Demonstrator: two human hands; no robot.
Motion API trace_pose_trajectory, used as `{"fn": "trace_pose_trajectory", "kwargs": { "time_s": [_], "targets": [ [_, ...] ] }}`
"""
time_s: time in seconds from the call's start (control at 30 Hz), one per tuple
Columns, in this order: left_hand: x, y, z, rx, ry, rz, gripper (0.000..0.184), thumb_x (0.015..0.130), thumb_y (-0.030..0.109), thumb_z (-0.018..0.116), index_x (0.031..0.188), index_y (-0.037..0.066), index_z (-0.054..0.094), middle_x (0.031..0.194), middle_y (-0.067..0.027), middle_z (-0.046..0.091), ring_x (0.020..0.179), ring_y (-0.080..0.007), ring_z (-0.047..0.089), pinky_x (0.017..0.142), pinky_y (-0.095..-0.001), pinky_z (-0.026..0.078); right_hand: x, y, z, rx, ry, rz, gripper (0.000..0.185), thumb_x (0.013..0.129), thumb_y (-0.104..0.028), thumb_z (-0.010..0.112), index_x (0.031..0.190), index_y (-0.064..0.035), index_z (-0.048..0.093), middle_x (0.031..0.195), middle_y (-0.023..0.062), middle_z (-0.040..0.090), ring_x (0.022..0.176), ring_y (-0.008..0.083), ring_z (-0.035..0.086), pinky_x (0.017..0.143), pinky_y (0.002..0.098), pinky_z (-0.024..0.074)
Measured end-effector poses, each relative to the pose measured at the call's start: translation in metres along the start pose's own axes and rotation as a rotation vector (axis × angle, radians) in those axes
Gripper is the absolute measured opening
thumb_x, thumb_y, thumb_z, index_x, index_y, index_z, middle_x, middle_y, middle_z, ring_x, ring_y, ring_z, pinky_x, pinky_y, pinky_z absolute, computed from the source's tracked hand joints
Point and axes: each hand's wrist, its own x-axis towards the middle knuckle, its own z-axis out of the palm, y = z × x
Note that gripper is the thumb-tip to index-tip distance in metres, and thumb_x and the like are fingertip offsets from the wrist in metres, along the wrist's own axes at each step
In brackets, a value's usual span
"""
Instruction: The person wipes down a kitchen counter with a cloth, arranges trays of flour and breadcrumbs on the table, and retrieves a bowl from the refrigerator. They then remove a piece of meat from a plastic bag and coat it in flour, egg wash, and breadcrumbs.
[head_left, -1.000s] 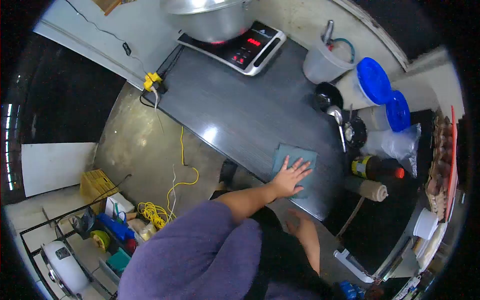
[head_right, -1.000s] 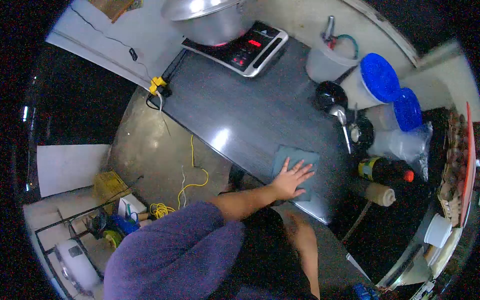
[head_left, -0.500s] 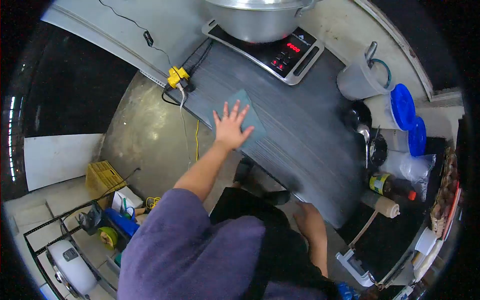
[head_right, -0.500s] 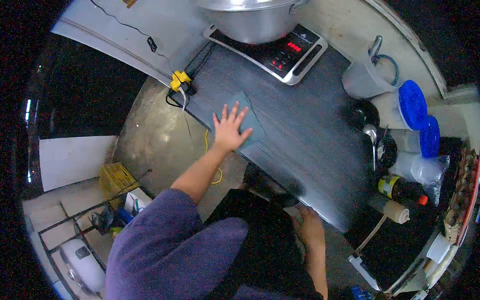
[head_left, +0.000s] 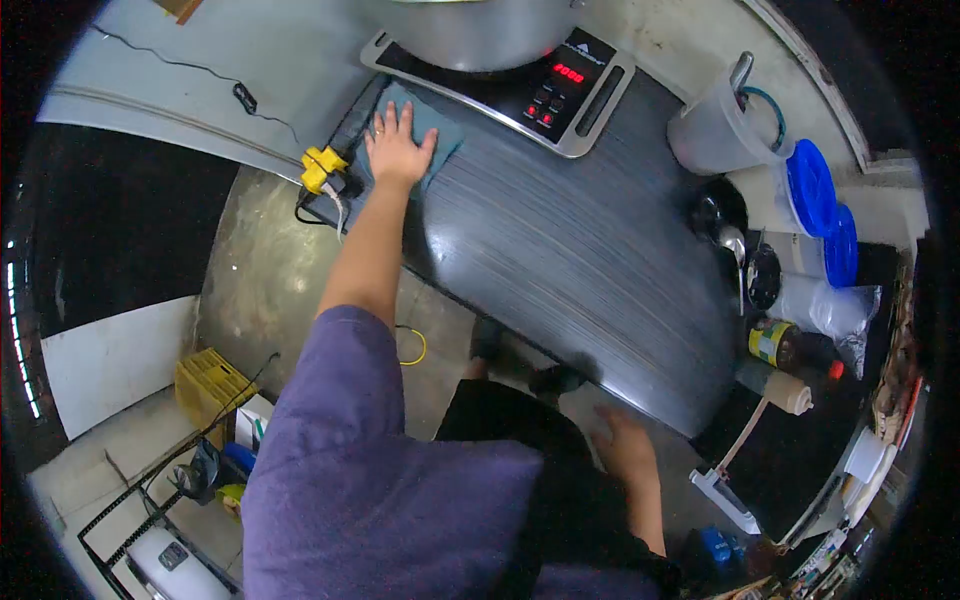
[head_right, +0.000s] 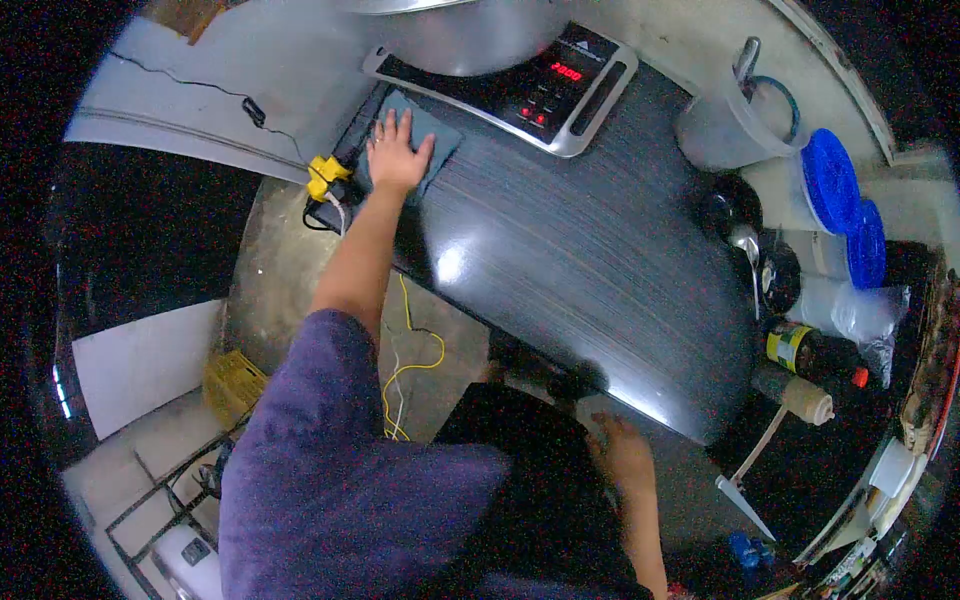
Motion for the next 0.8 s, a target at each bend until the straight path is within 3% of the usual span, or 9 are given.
{"fn": "trace_pose_trajectory", "kwargs": {
  "time_s": [0.27, 0.6, 0.8],
  "targets": [
    [0.002, 0.045, 0.016, 0.055, 0.012, -0.075, 0.078, 0.088, 0.057, 0.042, 0.148, 0.012, 0.027, 0.154, -0.0117, 0.025, 0.141, -0.0380, 0.022, 0.113, -0.0544, 0.017, -0.017, 0.011, 0.005, 0.042, -0.010, 0.058, 0.039, 0.085, -0.025, 0.063, 0.122, -0.0134, 0.057, 0.120, 0.0184, 0.058, 0.111, 0.0385, 0.055, 0.093, 0.0454, 0.0460],
    [-0.142, 0.223, -0.042, -0.069, -0.197, 0.068, 0.083, 0.086, 0.052, 0.047, 0.147, 0.002, 0.024, 0.155, -0.0170, 0.021, 0.141, -0.0413, 0.018, 0.111, -0.0590, 0.015, -0.025, 0.052, -0.001, 0.056, -0.004, -0.059, 0.041, 0.090, -0.031, 0.058, 0.126, -0.0128, 0.053, 0.119, 0.0202, 0.057, 0.109, 0.0403, 0.055, 0.092, 0.0484, 0.0471],
    [-0.244, 0.339, -0.057, -0.318, -0.335, 0.440, 0.077, 0.088, 0.046, 0.048, 0.147, 0.003, 0.025, 0.155, -0.0149, 0.018, 0.142, -0.0392, 0.015, 0.113, -0.0566, 0.013, -0.041, 0.080, -0.009, 0.002, -0.009, -0.064, 0.039, 0.089, -0.029, 0.059, 0.124, -0.0127, 0.055, 0.118, 0.0191, 0.058, 0.106, 0.0391, 0.057, 0.090, 0.0475, 0.0480]
  ]
}}
